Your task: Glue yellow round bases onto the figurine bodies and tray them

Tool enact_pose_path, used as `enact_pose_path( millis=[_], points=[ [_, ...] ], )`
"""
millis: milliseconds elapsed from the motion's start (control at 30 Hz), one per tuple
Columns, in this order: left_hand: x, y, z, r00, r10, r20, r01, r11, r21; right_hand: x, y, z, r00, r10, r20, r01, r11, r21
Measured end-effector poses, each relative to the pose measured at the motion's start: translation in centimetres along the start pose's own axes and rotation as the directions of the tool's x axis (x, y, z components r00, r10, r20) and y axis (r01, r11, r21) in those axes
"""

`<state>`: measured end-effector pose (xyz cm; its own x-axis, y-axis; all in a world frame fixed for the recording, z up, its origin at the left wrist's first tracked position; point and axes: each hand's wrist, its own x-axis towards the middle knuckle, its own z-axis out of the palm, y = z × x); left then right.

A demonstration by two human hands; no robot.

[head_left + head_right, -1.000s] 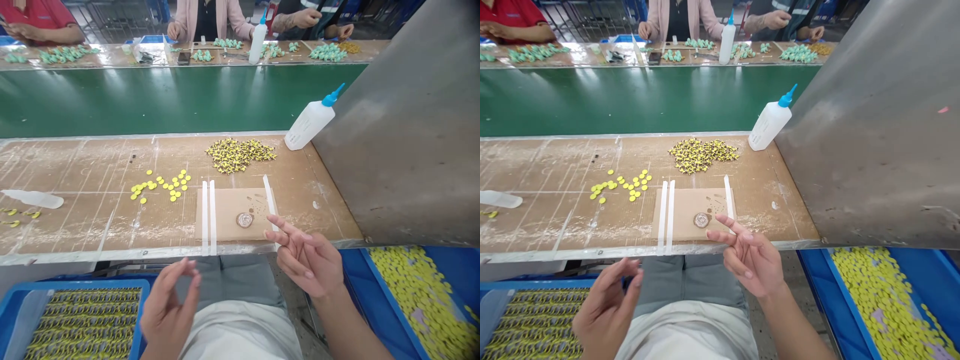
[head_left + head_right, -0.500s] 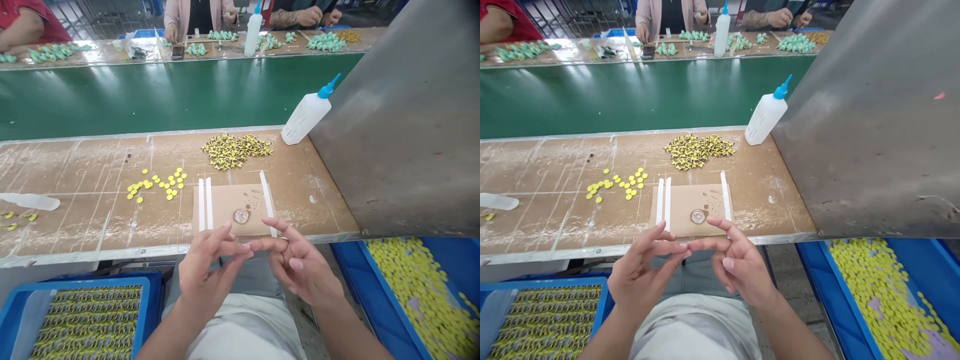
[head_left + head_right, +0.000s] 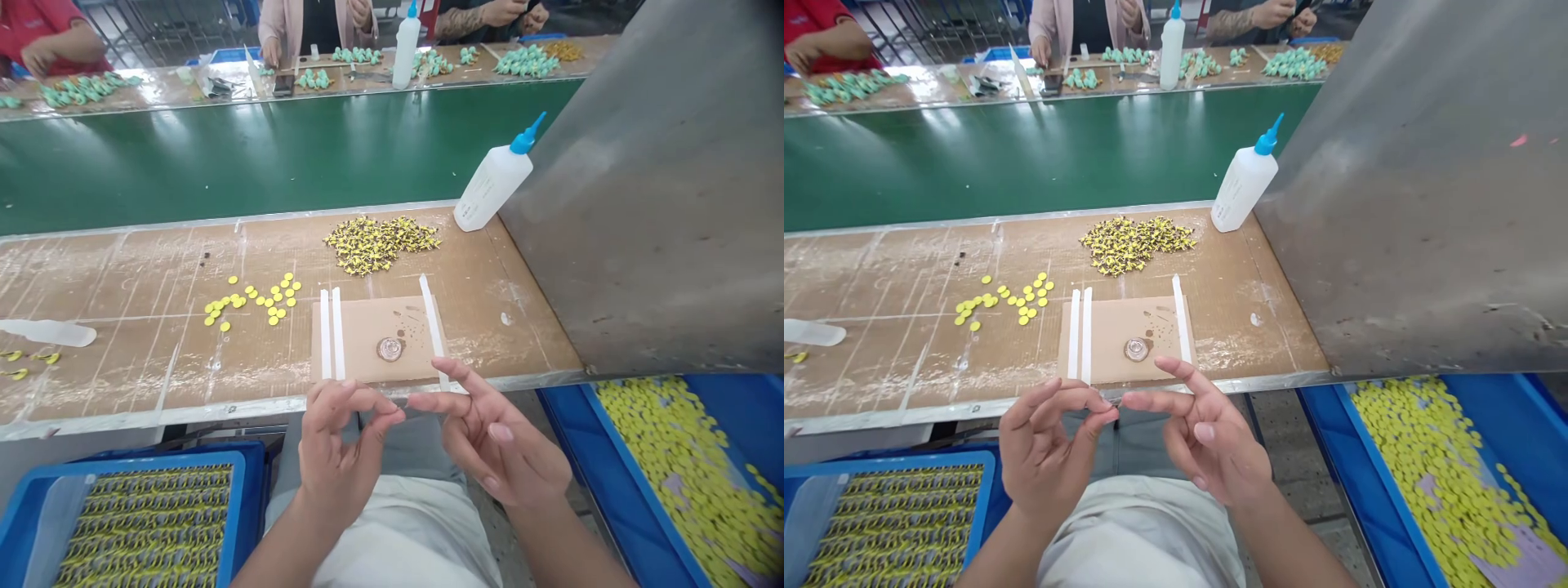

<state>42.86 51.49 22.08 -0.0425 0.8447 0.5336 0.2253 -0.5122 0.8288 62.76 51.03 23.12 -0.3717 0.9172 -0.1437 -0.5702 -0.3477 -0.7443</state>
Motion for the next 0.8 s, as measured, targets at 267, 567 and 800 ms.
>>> enact_pose_path(
  millis=[267, 567, 800],
  points=[
    [0.1, 0.0, 0.7, 0.990, -0.139, -0.019, 0.137, 0.985, -0.101, -0.2, 0.2, -0.5, 0.997, 0.012, -0.073, -0.014, 0.999, -0.038],
    [-0.4, 0.8, 1.9, 0.940, -0.338, -0.045, 0.322, 0.923, -0.212, -0.3, 1.2, 0.0, 0.996, -0.087, 0.021, 0.087, 0.996, 0.011],
    [-0.9, 1.0, 1.8, 0.880, -0.472, 0.044, 0.468, 0.851, -0.238, -1.3, 2.4, -0.4, 0.988, -0.151, 0.014, 0.152, 0.979, -0.134]
  ],
)
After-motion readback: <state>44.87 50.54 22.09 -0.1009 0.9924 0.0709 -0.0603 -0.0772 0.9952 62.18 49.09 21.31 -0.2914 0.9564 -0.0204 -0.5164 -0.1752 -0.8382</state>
